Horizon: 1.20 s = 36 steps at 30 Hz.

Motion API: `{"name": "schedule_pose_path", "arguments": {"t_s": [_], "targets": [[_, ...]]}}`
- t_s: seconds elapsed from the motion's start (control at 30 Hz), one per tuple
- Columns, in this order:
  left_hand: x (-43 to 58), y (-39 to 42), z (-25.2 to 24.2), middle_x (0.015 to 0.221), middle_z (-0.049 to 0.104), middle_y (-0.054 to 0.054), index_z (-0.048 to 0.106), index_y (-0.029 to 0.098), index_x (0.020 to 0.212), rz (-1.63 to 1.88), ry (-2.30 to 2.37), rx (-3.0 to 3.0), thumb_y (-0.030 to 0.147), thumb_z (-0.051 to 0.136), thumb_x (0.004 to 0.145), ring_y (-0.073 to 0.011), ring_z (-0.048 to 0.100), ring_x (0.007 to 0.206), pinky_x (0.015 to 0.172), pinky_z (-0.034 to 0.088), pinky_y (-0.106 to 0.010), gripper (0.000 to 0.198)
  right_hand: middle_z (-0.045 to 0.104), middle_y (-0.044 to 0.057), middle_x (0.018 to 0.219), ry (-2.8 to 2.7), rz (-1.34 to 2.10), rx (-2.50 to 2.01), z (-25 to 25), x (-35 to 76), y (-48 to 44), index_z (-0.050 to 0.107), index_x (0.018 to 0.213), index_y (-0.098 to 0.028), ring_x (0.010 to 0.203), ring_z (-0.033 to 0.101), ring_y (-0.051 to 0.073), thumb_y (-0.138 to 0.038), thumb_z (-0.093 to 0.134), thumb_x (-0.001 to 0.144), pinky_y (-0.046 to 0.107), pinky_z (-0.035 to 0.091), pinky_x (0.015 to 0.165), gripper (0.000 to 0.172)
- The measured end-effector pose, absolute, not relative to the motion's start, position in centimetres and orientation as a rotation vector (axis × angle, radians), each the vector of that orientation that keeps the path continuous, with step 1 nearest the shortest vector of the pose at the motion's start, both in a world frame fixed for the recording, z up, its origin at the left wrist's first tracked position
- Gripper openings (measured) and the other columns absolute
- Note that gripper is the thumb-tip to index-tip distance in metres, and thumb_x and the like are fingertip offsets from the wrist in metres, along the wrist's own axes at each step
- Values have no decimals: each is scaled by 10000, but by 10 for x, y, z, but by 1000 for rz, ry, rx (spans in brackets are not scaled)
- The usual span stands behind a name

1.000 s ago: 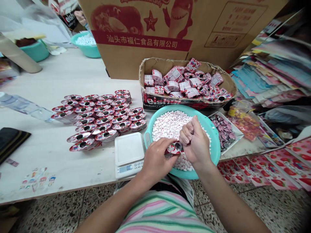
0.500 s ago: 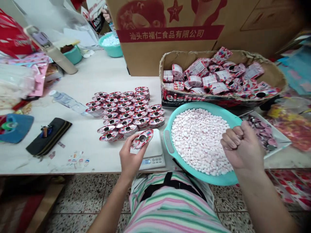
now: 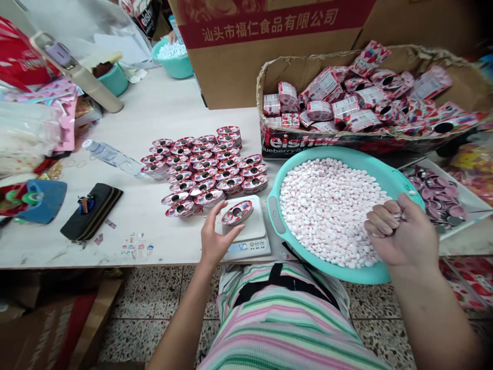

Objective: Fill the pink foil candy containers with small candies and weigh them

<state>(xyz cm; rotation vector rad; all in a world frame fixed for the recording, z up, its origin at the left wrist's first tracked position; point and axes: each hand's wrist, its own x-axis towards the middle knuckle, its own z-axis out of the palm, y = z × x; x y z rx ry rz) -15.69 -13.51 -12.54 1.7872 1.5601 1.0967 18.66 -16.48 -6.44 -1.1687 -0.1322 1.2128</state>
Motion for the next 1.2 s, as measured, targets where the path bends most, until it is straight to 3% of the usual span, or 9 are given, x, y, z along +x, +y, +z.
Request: {"name": "schedule_pose_path", "arguments": {"t_s": [0.23, 1.03, 1.2], "targets": [[-188, -154, -125, 1141, 646, -109, 534, 179, 1239, 1340, 1712, 1606, 399, 559, 855, -237, 582, 1101, 990, 418, -410, 443, 269, -70, 410, -127, 1231, -1191, -72, 184, -162, 347, 574, -199, 348, 229, 68, -271, 389, 926, 201, 205, 345, 362], [-186, -157, -120, 1057, 660, -92, 590, 170, 1130, 1313, 1780, 1617, 413, 556, 852, -226, 605, 1040, 980, 436, -426, 370, 259, -71, 437, -126, 1234, -1220, -72, 182, -161, 370, 580, -197, 360, 233, 62, -281, 444, 901, 198, 197, 347, 340], [-176, -153, -116, 1106, 639, -82, 560, 193, 1165, 1152, 1717, 1853, 361, 645, 804, -231, 574, 1081, 985, 430, -420, 407, 254, -59, 428, -117, 1252, -1232, -74, 181, -162, 362, 563, -196, 354, 239, 65, -261, 431, 900, 202, 222, 328, 349]]}}
